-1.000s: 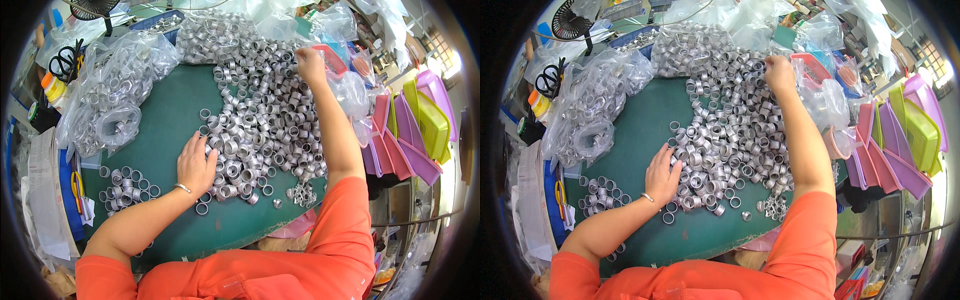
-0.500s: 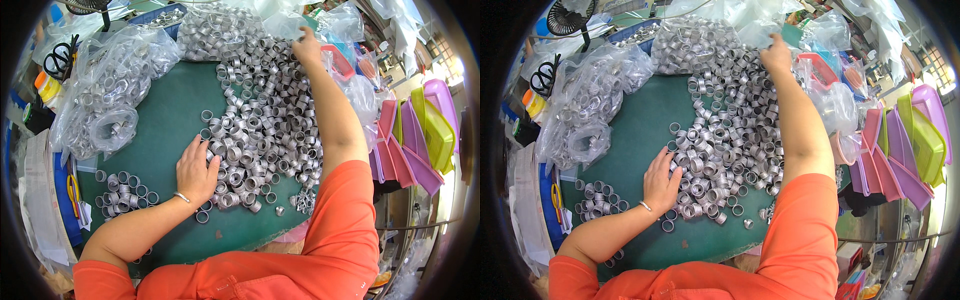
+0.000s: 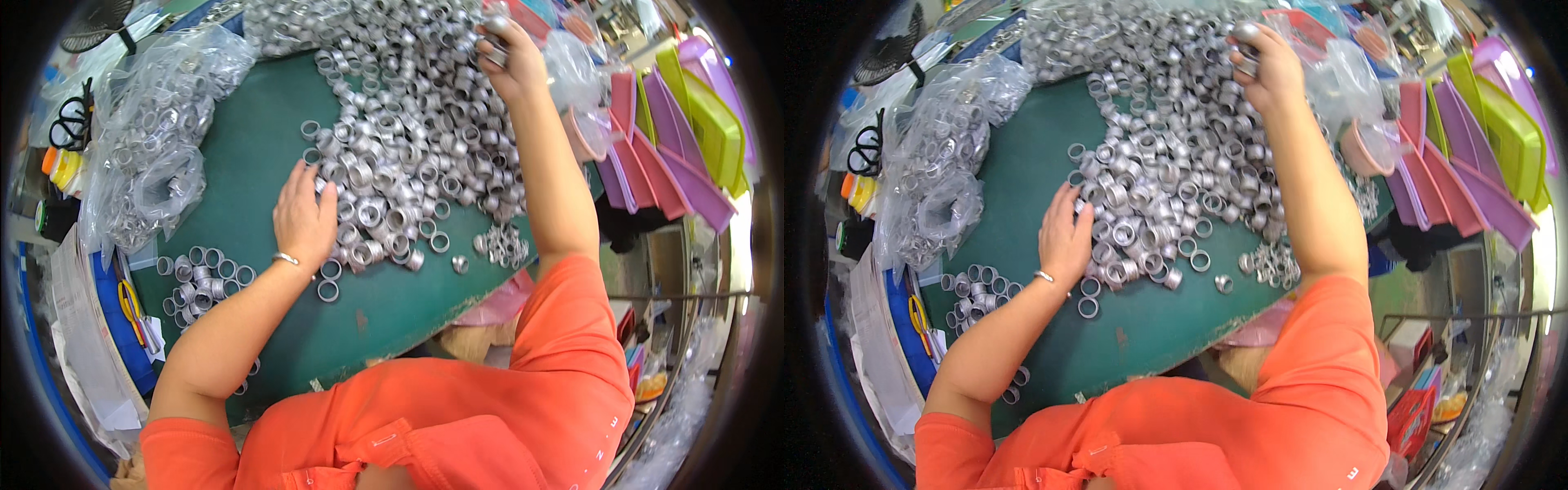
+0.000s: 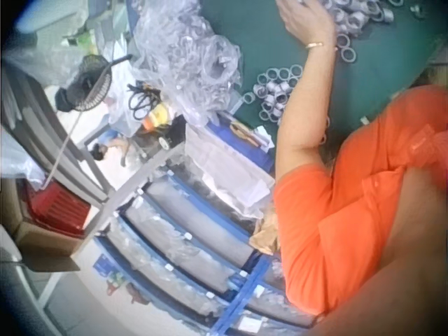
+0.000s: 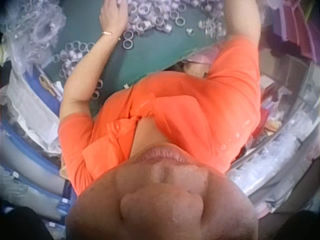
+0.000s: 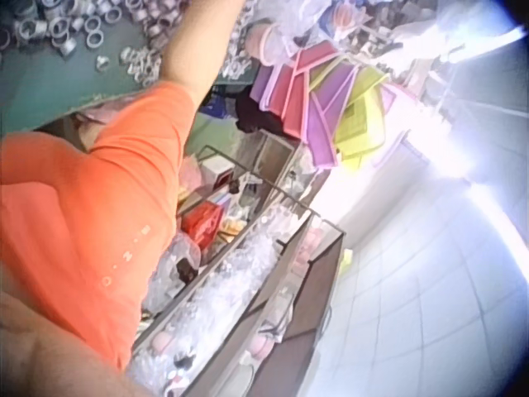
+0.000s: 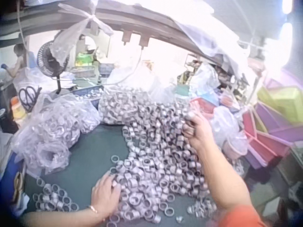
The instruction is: The person sorts metal fittings by hand, picking them up from a large pile and grouping them into smaller clusters on a green workbench.
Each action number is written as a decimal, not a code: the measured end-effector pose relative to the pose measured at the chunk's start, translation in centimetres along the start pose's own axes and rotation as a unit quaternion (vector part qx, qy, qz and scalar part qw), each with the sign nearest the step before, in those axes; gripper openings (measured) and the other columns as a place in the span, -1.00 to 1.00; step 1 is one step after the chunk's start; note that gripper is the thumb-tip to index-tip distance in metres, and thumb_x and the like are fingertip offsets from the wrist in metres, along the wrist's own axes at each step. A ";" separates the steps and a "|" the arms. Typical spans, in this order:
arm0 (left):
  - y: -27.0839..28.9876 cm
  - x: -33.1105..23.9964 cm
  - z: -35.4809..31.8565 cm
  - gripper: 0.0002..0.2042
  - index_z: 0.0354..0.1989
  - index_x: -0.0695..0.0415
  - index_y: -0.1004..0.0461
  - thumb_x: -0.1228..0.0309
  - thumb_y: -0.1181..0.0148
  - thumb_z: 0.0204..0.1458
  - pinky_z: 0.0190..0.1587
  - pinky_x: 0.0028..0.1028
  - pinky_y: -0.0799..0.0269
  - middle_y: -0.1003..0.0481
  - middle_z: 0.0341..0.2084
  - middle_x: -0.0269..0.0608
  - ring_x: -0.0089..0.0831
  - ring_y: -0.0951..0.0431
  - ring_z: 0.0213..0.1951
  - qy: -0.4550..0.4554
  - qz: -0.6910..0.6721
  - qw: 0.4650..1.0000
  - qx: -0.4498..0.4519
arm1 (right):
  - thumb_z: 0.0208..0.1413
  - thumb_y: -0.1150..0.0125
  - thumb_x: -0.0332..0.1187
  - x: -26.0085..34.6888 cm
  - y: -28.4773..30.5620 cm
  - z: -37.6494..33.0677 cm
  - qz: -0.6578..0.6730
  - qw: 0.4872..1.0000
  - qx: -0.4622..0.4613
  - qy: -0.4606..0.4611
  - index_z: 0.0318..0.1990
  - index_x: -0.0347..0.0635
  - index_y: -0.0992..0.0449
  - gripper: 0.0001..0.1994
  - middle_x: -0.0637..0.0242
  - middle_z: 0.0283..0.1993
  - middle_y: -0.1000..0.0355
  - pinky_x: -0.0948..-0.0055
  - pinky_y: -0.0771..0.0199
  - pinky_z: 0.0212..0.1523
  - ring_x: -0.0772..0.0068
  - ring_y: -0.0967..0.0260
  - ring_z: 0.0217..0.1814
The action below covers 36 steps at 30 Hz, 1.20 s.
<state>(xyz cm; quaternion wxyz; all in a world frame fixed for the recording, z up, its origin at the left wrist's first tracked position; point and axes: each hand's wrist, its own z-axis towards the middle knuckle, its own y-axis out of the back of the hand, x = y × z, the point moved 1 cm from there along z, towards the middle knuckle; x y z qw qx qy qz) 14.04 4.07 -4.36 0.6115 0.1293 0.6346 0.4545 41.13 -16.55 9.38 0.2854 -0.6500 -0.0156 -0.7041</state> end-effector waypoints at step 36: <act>-0.6 1.8 -0.8 -0.57 -0.05 0.26 -0.48 0.13 0.07 0.18 0.15 -0.32 -0.23 -0.42 0.03 0.01 -0.12 -0.39 0.09 0.048 -0.089 0.994 -0.041 | -0.16 -0.26 -0.55 -9.4 -6.2 -29.7 -0.488 0.832 -0.064 0.257 -0.19 -0.23 -0.49 -0.71 0.10 -0.15 -0.36 0.26 -0.30 -0.03 0.09 -0.30 -0.09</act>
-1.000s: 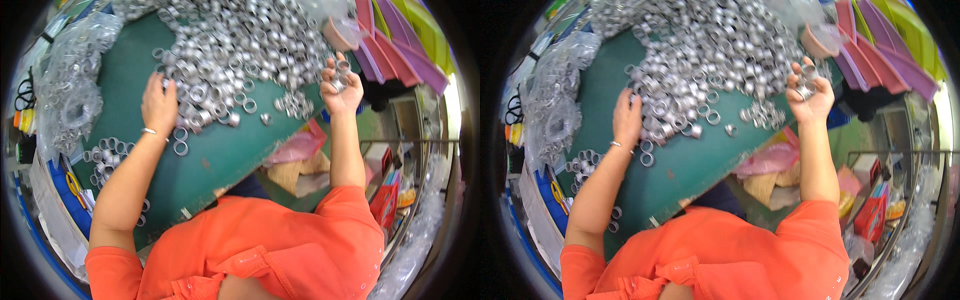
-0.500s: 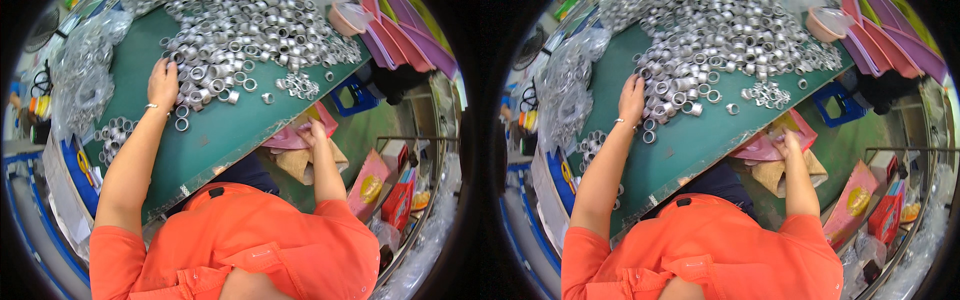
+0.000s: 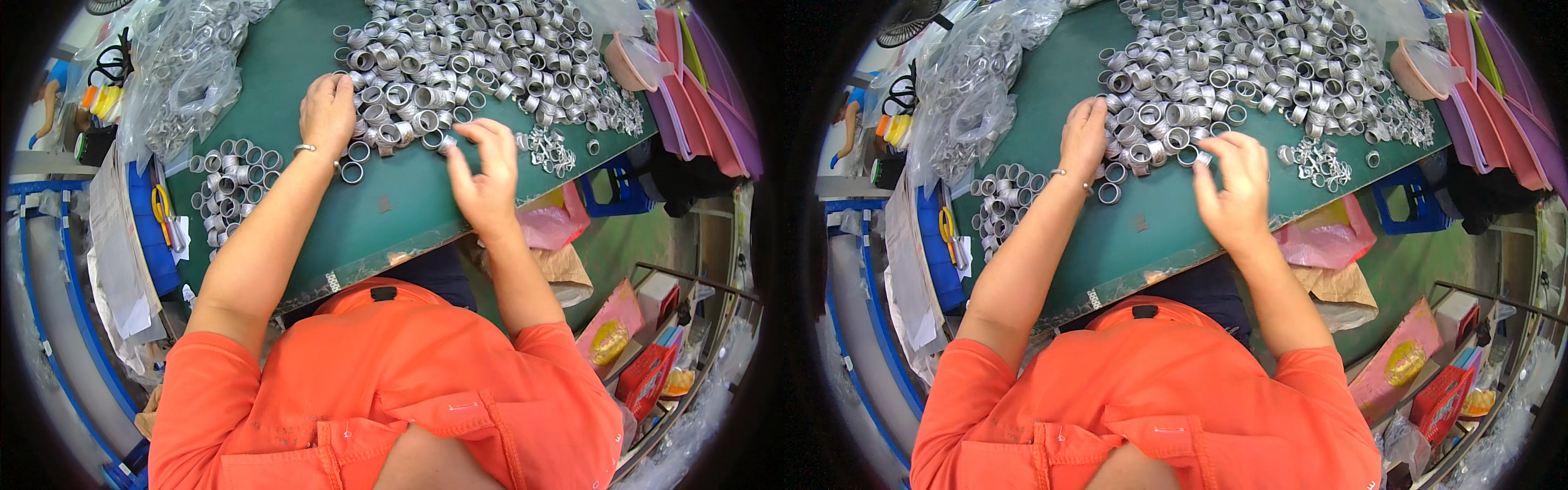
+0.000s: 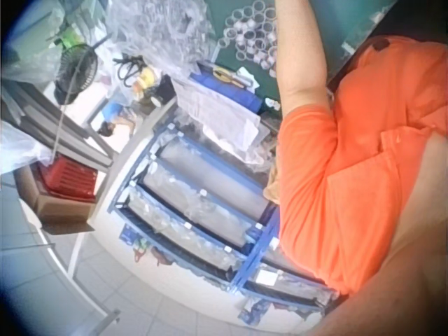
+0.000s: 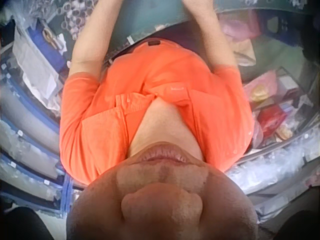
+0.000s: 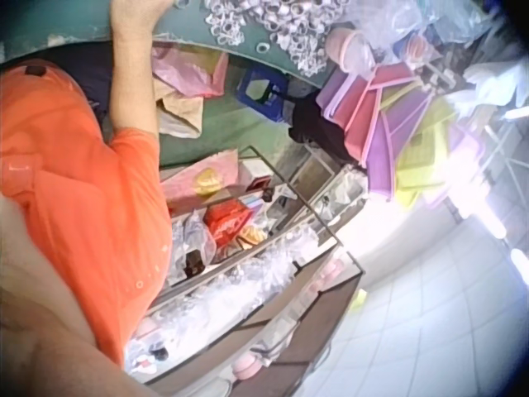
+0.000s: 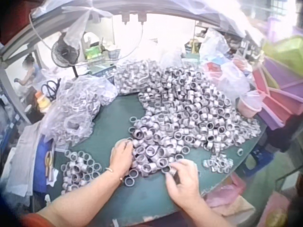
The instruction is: The person sorts metal fittings by hand, picking them up from a large pile and grouping them into smaller clusters on a green workbench.
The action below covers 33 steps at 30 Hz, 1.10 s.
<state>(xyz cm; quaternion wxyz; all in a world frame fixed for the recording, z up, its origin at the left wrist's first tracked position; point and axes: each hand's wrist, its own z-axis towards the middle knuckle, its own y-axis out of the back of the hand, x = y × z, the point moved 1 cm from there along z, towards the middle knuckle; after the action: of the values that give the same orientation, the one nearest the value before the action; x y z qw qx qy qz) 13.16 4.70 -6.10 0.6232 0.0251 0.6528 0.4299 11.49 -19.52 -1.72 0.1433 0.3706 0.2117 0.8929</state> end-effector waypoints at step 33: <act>3.0 -5.8 -14.8 -0.80 -0.45 0.00 -0.53 0.28 -0.39 -0.26 -0.29 -0.37 -0.18 -0.46 -0.46 -0.45 -0.41 -0.42 -0.38 -0.369 0.111 0.920 0.073 | -0.13 -0.30 -0.43 1.7 -0.6 -5.5 -0.096 0.986 0.133 0.010 -0.05 -0.17 -0.44 -0.61 0.19 -0.14 -0.33 0.19 -0.25 -0.12 0.09 -0.25 -0.08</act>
<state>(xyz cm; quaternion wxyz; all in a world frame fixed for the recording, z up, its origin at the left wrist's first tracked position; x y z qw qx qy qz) 0.57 -4.57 -1.88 0.7647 0.2994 0.3992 0.4078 6.39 -19.78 -4.45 0.1757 0.3558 0.3648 0.8423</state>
